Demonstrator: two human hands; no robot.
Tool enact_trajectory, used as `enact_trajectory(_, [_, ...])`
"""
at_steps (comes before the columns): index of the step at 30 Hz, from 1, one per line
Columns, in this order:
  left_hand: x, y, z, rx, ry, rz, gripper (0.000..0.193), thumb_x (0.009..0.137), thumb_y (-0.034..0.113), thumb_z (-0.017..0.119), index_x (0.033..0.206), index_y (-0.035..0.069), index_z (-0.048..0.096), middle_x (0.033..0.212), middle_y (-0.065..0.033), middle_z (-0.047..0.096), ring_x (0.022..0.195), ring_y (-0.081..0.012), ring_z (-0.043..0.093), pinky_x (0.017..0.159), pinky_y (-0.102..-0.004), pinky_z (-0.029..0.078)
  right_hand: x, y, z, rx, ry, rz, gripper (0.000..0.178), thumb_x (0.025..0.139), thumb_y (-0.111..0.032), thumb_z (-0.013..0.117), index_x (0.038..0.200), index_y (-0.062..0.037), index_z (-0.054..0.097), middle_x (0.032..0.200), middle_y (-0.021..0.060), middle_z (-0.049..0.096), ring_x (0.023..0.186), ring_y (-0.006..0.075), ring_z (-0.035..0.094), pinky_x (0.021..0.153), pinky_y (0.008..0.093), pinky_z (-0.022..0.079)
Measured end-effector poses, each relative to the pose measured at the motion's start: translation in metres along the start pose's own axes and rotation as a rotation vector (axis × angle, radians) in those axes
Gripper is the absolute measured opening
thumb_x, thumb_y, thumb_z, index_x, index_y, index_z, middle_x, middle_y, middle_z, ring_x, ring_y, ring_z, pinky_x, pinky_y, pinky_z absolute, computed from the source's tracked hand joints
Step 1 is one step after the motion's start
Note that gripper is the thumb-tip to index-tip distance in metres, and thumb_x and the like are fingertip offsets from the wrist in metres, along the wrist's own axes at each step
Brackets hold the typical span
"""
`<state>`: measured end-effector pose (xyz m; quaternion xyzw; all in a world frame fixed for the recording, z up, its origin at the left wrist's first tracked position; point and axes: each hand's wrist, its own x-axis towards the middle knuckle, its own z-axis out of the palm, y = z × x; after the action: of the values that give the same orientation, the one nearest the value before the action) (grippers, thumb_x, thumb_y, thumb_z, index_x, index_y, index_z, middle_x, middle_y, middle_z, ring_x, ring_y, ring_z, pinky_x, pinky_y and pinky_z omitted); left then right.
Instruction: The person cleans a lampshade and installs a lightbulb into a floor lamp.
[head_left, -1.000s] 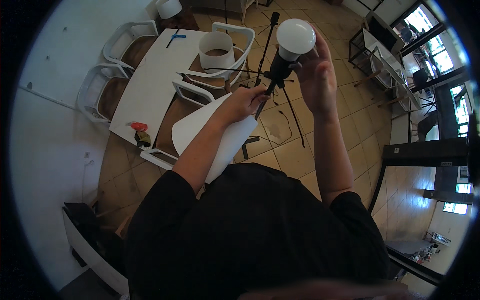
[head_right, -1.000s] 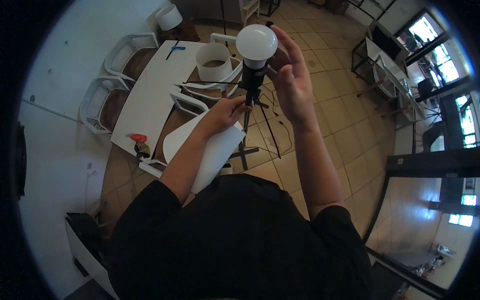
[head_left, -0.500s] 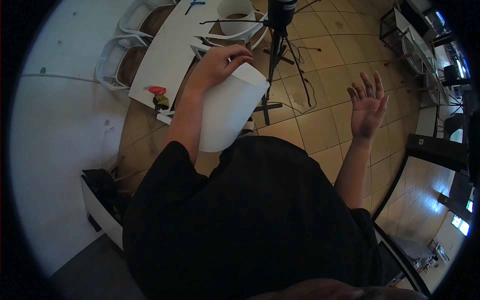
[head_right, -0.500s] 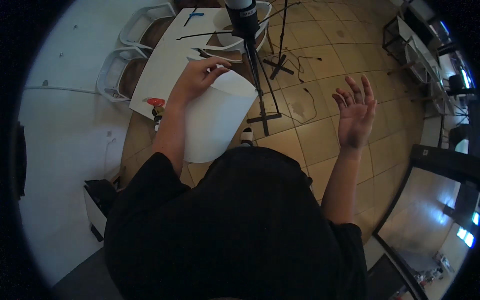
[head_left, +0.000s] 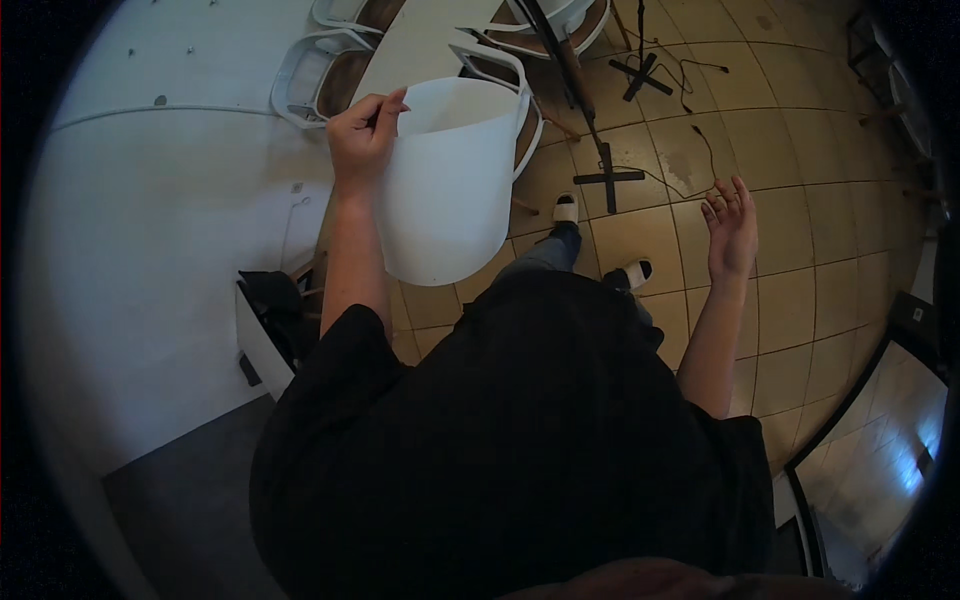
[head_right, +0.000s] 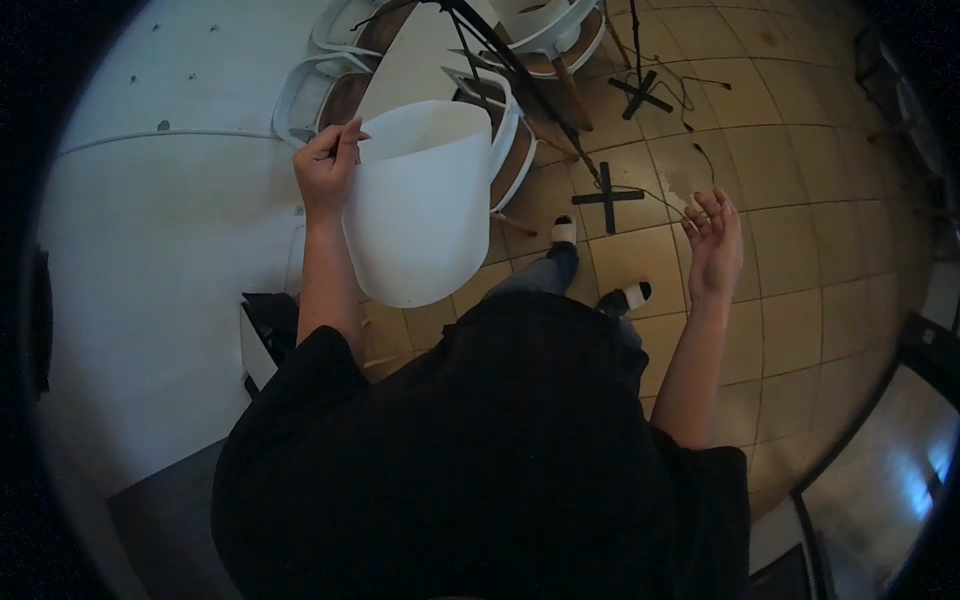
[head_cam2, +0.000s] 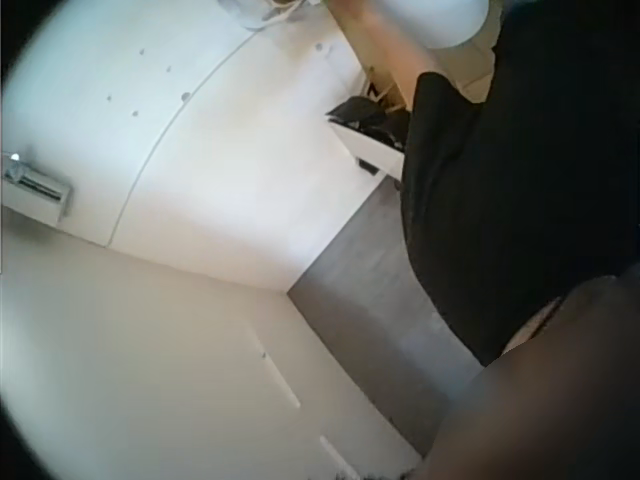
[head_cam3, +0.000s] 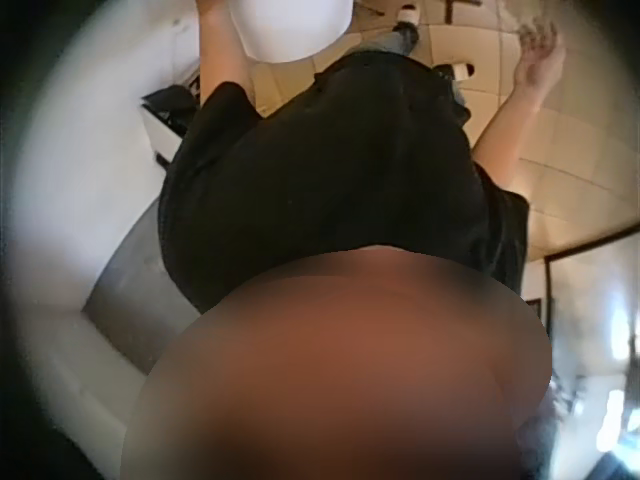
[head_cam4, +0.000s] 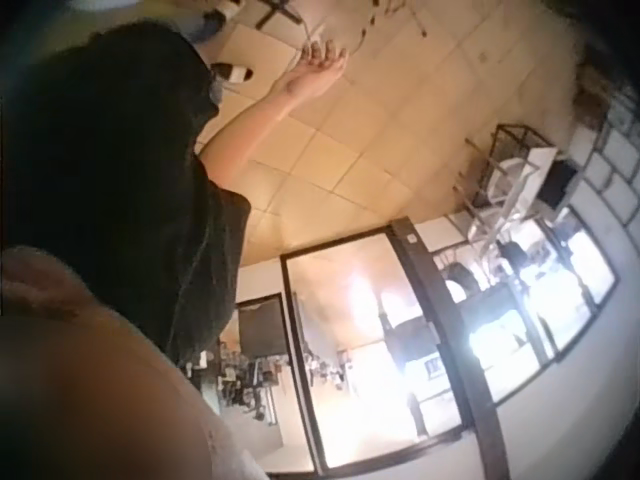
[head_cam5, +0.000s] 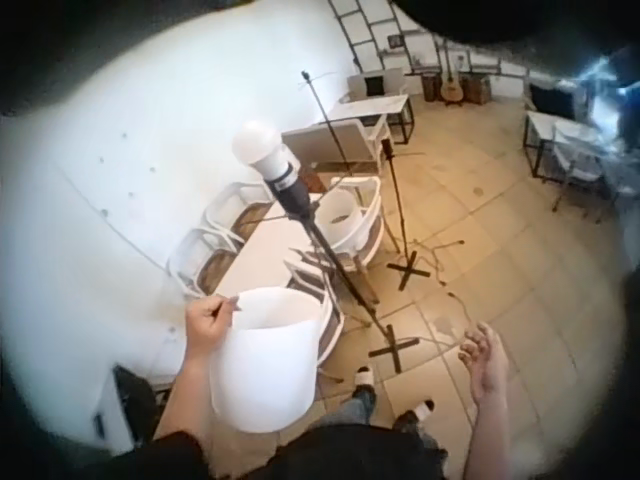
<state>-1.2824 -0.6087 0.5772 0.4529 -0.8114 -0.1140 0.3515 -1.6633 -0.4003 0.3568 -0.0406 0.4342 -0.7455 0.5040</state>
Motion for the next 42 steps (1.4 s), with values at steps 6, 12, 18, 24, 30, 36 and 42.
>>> enact_trajectory(6, [-0.016,0.001,-0.043,0.050,0.319,-0.181,0.040,0.096,0.033,0.067,0.072,0.002,0.072,0.053,0.0017,0.053,0.051,-0.0056,0.047,0.050,-0.0237,0.036,-0.015,0.009,-0.006,-0.091,0.001,0.065,0.051,0.102,-0.039,0.051,0.138,-0.0029,0.047,0.123,0.0116,0.060,0.104,0.0212,0.058,0.093,0.0348,0.047])
enact_trajectory(12, [-0.039,-0.031,-0.081,-0.058,0.687,-0.392,0.047,0.098,0.037,0.063,0.072,-0.001,0.069,0.056,-0.0005,0.056,0.053,-0.0085,0.049,0.053,-0.0267,0.039,-0.058,0.008,0.030,-0.309,-0.031,0.082,0.051,0.101,-0.039,0.052,0.138,-0.0037,0.048,0.124,0.0101,0.061,0.103,0.0187,0.060,0.093,0.0337,0.047])
enact_trajectory(18, [-0.082,-0.083,-0.096,-0.225,0.851,-0.557,0.051,0.101,0.039,0.057,0.071,-0.001,0.066,0.057,0.0005,0.053,0.054,-0.0112,0.049,0.054,-0.0272,0.040,-0.127,0.058,0.098,-0.581,-0.493,0.171,0.042,0.099,-0.028,0.060,0.133,-0.0046,0.056,0.125,0.0087,0.062,0.108,0.0158,0.061,0.092,0.0304,0.049])
enact_trajectory(24, [-0.134,-0.098,-0.103,-0.445,0.963,-0.621,0.050,0.103,0.039,0.053,0.075,0.000,0.062,0.057,0.0008,0.050,0.053,-0.0102,0.047,0.054,-0.0273,0.039,-0.193,0.148,0.182,-0.592,-0.746,0.257,0.037,0.099,-0.025,0.062,0.126,0.0004,0.060,0.115,0.0076,0.066,0.106,0.0159,0.063,0.093,0.0299,0.051])
enact_trajectory(30, [-0.197,-0.114,-0.141,-0.542,0.962,-0.553,0.048,0.105,0.039,0.051,0.077,0.001,0.061,0.062,0.0003,0.053,0.058,-0.0097,0.050,0.056,-0.0266,0.041,-0.227,0.206,0.218,-0.383,-0.551,0.155,0.026,0.100,-0.024,0.061,0.112,-0.0008,0.062,0.101,0.0073,0.067,0.092,0.0155,0.065,0.087,0.0327,0.055])
enact_trajectory(36, [-0.263,-0.126,-0.178,-0.560,0.781,-0.364,0.042,0.105,0.033,0.049,0.085,-0.001,0.065,0.076,-0.0045,0.065,0.069,-0.0102,0.059,0.062,-0.0243,0.046,-0.254,0.208,0.257,-0.233,-0.451,0.102,0.025,0.103,-0.024,0.057,0.117,-0.0034,0.058,0.107,0.0048,0.064,0.095,0.0128,0.062,0.086,0.0296,0.052])
enact_trajectory(42, [-0.302,-0.149,-0.209,-0.739,0.607,-0.378,0.037,0.106,0.033,0.046,0.108,0.001,0.064,0.081,-0.0074,0.067,0.071,-0.0143,0.064,0.064,-0.0262,0.049,-0.251,0.171,0.285,-0.192,-0.496,-0.015,0.020,0.103,-0.022,0.056,0.114,-0.0060,0.057,0.102,-0.0006,0.061,0.094,0.0074,0.055,0.087,0.0237,0.045])
